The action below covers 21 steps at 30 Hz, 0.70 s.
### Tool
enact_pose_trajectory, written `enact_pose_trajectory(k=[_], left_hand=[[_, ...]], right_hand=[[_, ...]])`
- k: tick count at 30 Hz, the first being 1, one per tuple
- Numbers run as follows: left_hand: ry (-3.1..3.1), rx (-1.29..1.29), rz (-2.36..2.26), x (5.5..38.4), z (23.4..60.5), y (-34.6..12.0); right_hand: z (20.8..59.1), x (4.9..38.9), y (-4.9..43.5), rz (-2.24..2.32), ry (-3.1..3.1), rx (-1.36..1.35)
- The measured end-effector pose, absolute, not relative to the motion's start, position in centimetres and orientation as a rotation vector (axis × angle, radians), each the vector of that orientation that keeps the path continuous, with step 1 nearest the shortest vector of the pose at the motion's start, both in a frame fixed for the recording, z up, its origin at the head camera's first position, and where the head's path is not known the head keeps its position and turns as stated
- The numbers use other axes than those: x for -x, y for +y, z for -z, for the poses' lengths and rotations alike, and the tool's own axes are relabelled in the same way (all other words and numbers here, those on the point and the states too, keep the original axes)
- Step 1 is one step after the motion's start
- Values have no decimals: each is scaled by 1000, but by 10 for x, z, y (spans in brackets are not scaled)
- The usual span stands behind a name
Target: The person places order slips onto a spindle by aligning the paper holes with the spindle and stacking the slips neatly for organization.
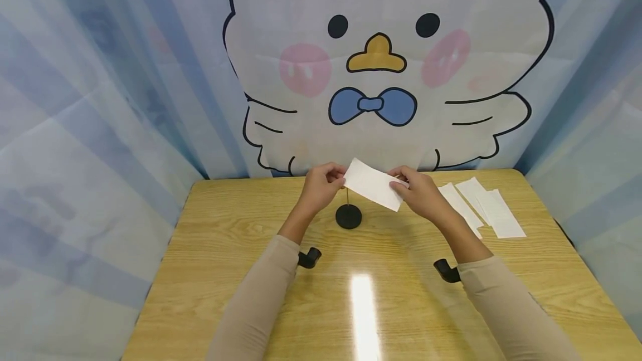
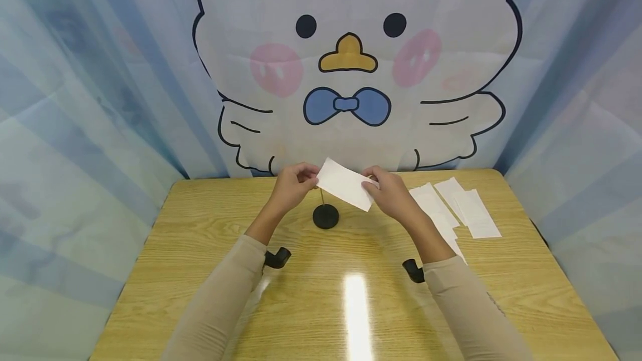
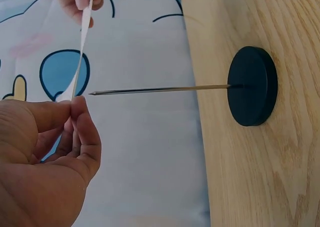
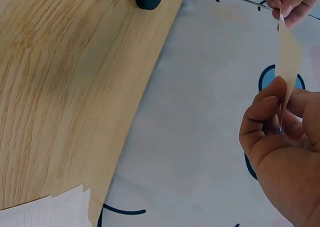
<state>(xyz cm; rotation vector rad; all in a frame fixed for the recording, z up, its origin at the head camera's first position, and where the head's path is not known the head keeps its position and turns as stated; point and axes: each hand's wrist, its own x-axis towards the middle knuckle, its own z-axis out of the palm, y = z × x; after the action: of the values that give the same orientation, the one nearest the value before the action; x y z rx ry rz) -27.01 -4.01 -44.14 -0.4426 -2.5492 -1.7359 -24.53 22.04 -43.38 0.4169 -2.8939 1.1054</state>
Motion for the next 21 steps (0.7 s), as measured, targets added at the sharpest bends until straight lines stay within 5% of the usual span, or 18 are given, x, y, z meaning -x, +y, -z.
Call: enact_pose_trajectory(k=[21], left_hand=[[-2568,397,1792,271,452,-40]], right_hand=[[438,246,218,-1103,-2893,-390]])
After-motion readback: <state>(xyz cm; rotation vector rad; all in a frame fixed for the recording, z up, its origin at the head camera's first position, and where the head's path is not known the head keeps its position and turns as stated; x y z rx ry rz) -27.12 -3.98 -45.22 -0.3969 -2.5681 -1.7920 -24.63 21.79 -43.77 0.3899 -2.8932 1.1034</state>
